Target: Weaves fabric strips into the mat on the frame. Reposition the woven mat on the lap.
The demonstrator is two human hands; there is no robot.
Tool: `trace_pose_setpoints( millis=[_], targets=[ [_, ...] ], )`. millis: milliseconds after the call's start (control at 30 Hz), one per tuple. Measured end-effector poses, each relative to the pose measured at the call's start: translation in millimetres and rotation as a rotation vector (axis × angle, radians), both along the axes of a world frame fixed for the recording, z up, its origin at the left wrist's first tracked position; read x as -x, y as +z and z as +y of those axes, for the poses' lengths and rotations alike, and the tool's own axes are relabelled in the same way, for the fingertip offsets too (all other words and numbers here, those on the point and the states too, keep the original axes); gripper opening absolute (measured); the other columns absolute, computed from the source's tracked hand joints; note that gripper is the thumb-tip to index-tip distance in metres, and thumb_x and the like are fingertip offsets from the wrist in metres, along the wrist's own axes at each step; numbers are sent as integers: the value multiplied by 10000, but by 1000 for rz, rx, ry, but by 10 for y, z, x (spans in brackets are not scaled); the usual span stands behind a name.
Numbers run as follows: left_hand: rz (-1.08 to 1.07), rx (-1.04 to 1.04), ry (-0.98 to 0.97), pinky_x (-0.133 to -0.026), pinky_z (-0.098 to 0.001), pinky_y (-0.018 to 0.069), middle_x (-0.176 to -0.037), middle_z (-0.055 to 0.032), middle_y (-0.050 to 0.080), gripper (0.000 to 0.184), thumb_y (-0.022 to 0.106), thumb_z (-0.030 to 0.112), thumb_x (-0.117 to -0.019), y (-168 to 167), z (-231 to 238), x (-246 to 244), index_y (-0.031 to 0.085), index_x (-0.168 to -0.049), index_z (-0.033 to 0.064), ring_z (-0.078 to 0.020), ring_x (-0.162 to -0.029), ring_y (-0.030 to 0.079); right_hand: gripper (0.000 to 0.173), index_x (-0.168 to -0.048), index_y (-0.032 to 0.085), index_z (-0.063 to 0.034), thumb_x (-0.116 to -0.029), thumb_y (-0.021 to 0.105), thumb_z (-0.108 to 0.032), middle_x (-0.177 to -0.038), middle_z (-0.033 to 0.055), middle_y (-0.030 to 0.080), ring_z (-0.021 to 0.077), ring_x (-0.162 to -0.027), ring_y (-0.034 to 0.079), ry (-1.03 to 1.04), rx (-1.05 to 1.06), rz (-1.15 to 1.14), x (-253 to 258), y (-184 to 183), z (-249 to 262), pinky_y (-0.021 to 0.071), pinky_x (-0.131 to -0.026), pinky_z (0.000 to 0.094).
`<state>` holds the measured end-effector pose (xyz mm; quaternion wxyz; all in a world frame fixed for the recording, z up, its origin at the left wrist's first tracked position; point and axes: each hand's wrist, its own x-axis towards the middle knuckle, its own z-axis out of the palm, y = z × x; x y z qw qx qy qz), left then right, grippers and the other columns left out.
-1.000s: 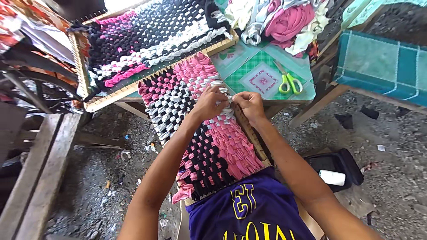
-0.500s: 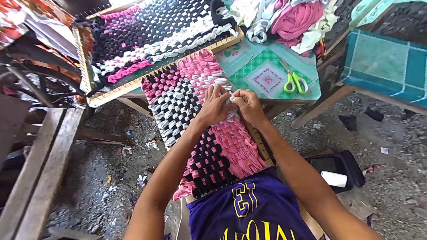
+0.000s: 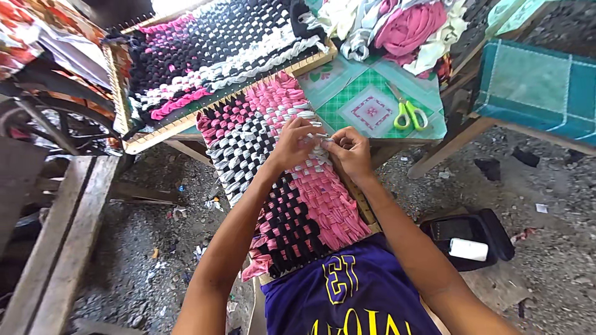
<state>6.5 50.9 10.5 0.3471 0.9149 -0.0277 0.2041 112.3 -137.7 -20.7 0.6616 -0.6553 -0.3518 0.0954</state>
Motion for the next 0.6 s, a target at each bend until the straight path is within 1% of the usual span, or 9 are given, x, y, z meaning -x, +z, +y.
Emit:
trace_pose_setpoints(
  millis=[67,100,167,233,300,400,467,533,600],
  targets=[
    [-17,-41,-36,-1015,-433,479,-1093,-99,666,242,579,165,-1019,77,35,-96,773,-1153,109,-238,-1112,598,167,-954,716,-56,-872,816,-161,-1023,69,702,123,-851,640,10,-42,5,2,-23,22,530,-705,258],
    [6,-94,-48,-1019,-425,486,-1087,-109,669,237,572,148,-1021,133,50,-168,777,-1130,99,-246,-1110,607,161,-965,710,-44,-879,807,-138,-1007,71,711,127,-831,643,13,-58,11,4,-24,27,535,-703,268],
    [102,-215,-85,-1047,-455,471,-1093,-120,675,212,592,133,-993,232,53,-315,783,-1084,115,-276,-1141,606,145,-982,685,-25,-898,774,-101,-950,66,696,121,-773,622,11,-64,8,19,-8,13,525,-672,267],
    [178,-338,-135,-1049,-488,469,-1079,-129,674,173,617,136,-966,319,56,-421,778,-1028,124,-307,-1151,603,130,-1013,657,-16,-925,731,-76,-946,70,686,120,-766,627,19,-51,0,39,25,20,539,-673,267],
    [267,-470,-192,-1051,-499,470,-1090,-129,667,165,629,158,-967,436,49,-488,788,-1006,131,-319,-1161,594,131,-1042,633,-12,-953,697,-85,-926,73,669,123,-752,625,28,-23,12,64,54,34,547,-672,276],
    [389,-646,-228,-1026,-531,475,-1150,-125,653,123,658,157,-941,547,-28,-576,767,-976,112,-337,-1194,571,124,-1015,642,-17,-959,689,-116,-903,69,659,124,-741,604,26,-15,-4,69,49,27,521,-659,280],
    [440,-749,-230,-978,-547,489,-1164,-118,635,49,701,128,-898,602,-113,-646,719,-925,92,-343,-1198,563,135,-998,667,-34,-945,711,-151,-925,78,660,155,-813,611,10,-10,-20,54,23,18,522,-712,311],
    [398,-846,-245,-947,-565,463,-1198,-127,627,84,745,77,-839,644,-191,-687,683,-894,65,-357,-1201,551,151,-998,686,-56,-939,726,-189,-950,75,664,184,-895,598,-25,12,-42,53,11,15,492,-796,349],
    [292,-875,-240,-992,-603,370,-1279,-127,612,122,758,22,-780,624,-229,-650,689,-876,52,-364,-1248,515,136,-986,704,-68,-943,716,-197,-983,68,666,200,-964,580,-61,50,-70,49,16,7,452,-872,379]
  ],
)
